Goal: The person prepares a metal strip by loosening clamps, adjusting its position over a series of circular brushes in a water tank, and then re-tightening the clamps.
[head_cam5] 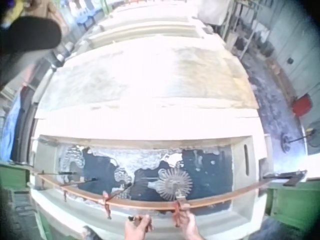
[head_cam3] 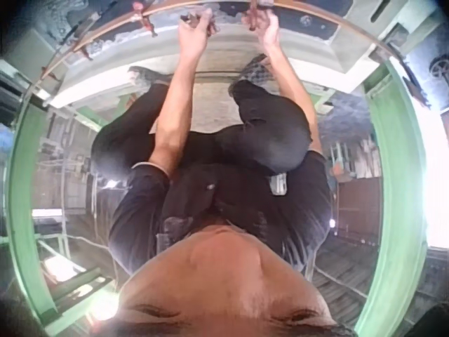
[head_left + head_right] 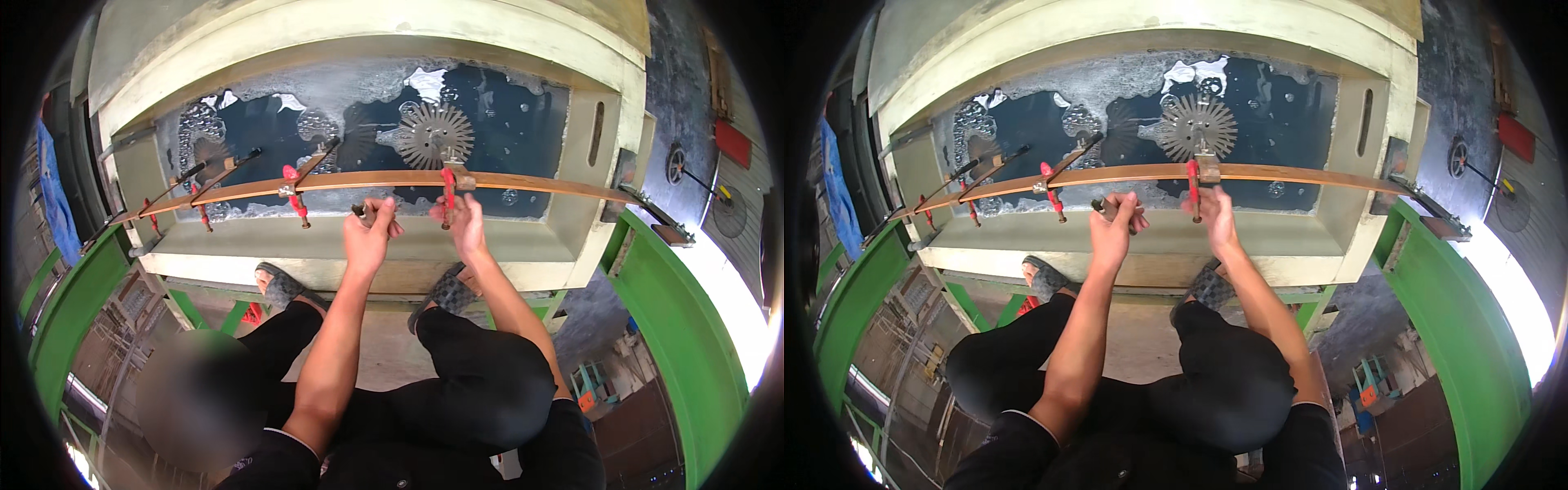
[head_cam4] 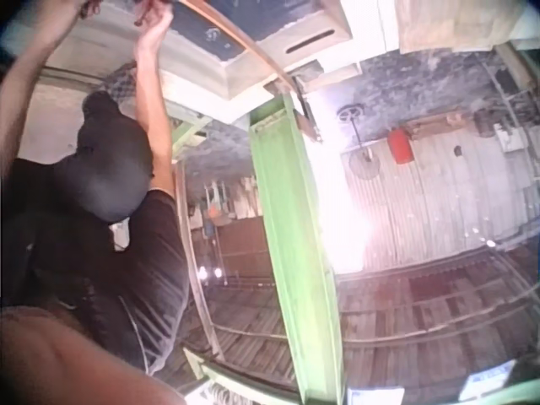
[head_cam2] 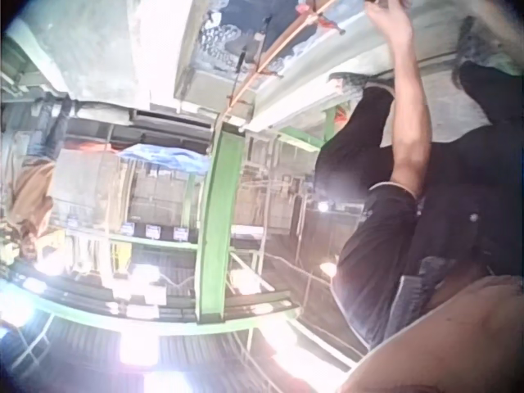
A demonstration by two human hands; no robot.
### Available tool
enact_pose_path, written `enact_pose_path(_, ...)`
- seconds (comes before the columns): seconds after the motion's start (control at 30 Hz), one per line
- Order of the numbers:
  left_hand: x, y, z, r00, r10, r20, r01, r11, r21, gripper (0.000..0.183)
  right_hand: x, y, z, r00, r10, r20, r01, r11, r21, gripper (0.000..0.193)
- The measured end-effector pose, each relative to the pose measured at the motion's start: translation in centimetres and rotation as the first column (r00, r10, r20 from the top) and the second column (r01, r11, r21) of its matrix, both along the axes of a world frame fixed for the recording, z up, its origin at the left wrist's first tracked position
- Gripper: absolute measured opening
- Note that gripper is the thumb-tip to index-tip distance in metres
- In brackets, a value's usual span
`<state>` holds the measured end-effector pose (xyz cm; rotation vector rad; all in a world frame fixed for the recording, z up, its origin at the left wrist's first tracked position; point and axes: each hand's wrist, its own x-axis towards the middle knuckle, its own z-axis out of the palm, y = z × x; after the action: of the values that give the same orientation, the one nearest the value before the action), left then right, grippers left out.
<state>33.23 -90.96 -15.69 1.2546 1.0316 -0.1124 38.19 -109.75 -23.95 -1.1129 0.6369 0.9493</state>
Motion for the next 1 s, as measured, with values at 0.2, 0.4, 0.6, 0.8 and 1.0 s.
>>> enact_pose_path(0.2,-2.9,1.6,5.6,0.974,-0.094,-0.205,0.09,0.995,-0.031,0.026,-4.1,-7.6,3.1,0.847,0.447,-0.289,-0.527,0.78,-0.338,0.048)
enact_pose_path(0.4,-11.8,11.2,7.7,0.652,-0.434,-0.621,0.714,0.626,0.313,0.041,1.2,4.8,11.2,0.188,0.955,0.231,-0.925,0.251,-0.286,0.048)
enact_pose_path(0.6,-8.2,16.0,4.1,0.372,-0.574,-0.729,0.888,0.449,0.1,0.035,-0.3,17.2,4.5,0.113,0.962,0.25,-0.889,0.21,-0.406,0.057)
enact_pose_path(0.8,-7.1,18.9,2.8,0.193,-0.714,-0.673,0.977,0.204,0.064,0.031,-2.8,21.3,2.9,0.671,0.741,-0.014,-0.741,0.671,-0.018,0.047)
enact_pose_path(1.0,-5.2,17.4,3.0,0.06,-0.693,-0.718,0.994,0.11,-0.023,0.028,-2.3,23.3,3.9,0.669,0.742,-0.044,-0.74,0.661,-0.125,0.035)
